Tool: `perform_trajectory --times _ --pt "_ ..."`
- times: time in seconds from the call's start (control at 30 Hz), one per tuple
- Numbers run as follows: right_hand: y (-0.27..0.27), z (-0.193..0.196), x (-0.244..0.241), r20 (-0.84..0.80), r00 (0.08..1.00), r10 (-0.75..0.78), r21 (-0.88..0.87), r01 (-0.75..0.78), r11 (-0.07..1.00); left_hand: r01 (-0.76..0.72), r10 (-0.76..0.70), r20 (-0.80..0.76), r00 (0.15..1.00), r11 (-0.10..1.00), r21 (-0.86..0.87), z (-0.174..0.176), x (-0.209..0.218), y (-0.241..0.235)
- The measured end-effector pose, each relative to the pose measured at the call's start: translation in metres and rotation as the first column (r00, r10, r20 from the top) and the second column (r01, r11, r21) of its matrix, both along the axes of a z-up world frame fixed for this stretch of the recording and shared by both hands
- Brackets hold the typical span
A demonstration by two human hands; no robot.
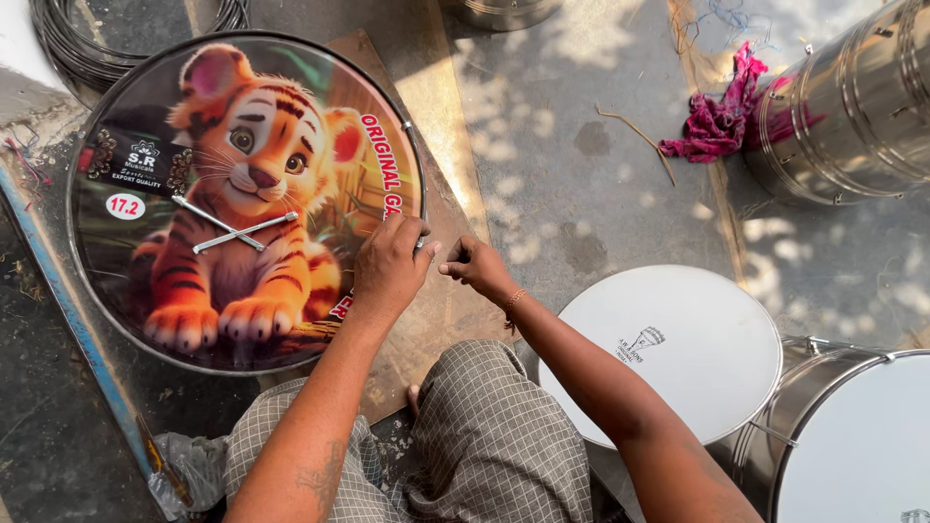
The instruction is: The person is assembling a drum by tightening the tension rods on the rim using a metal wrench. They systematically rotate the drum and tighten each rod to secure the drumhead, which features a tiger illustration.
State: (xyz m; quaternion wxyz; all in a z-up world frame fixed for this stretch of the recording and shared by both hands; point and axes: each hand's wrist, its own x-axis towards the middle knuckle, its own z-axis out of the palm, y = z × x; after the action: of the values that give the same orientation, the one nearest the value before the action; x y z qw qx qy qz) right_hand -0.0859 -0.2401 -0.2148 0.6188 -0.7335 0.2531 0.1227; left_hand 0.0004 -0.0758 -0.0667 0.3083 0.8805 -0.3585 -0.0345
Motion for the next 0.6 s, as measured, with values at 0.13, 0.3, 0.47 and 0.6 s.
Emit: perform_trajectory --times 0.13,0.3,0.47,0.6 --pt "0.014 -0.032 0.01 0.1 0.994 -0.033 -0.002 0.033 0.999 -0.035 0.035 0.024 0.999 0.999 0.04 -0.007 0.005 -0.004" --pt "0.022 -0.062 0.007 0.155 0.984 -0.084 0.158 0.059 0.986 -0.077 0.082 -0.189 0.979 0.996 0.033 0.0 0.014 -0.003" --pt "0.033 -0.079 0.009 0.157 0.974 -0.163 0.156 0.139 0.978 -0.076 0.081 -0.186 0.979 0.997 0.034 0.004 0.015 -0.005" --pt "0.036 -0.065 0.012 0.257 0.958 -0.127 -0.078 0.152 0.985 -0.083 0.089 -0.192 0.977 0.996 0.044 0.005 0.015 -0.006"
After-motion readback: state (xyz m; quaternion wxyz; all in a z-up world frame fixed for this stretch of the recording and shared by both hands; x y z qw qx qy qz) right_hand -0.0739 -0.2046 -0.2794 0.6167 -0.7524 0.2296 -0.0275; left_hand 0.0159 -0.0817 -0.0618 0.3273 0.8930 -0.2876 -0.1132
